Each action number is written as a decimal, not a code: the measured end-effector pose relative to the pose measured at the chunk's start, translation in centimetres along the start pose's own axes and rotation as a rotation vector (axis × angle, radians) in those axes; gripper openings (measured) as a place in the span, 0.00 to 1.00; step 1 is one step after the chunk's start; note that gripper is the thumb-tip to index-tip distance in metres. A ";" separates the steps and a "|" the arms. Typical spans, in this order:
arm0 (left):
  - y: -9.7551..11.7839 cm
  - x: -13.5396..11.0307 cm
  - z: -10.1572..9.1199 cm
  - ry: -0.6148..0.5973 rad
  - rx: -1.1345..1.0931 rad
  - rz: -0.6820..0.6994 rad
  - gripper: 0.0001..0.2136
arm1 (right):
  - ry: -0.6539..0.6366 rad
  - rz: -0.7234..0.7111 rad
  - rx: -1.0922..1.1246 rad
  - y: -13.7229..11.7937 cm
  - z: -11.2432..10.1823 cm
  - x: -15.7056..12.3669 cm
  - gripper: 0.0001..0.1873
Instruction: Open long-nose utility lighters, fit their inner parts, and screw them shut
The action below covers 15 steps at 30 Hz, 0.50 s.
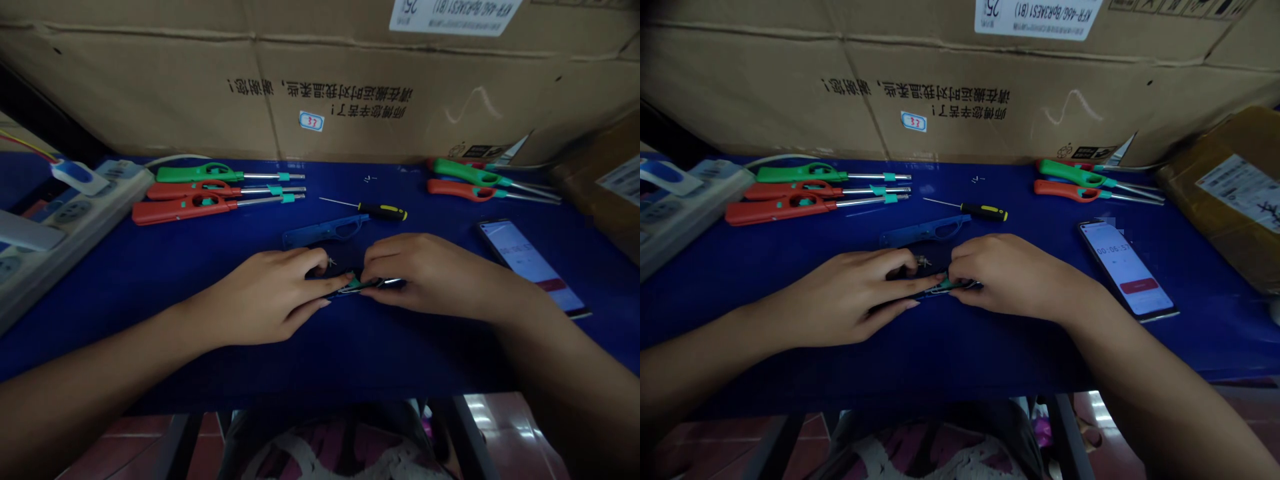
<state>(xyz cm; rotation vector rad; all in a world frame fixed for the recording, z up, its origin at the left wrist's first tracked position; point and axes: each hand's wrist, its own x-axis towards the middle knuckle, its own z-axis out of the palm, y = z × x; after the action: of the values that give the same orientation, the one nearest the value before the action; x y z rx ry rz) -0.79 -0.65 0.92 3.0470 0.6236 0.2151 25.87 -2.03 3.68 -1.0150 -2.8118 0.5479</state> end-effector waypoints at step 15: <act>0.0 -0.1 -0.1 0.000 0.022 0.011 0.20 | 0.010 -0.048 -0.036 0.0 0.0 0.0 0.08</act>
<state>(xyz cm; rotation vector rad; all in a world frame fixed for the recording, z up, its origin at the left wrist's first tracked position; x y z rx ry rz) -0.86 -0.67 1.03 3.0722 0.6137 0.2104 25.83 -2.02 3.67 -0.9508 -2.8394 0.4871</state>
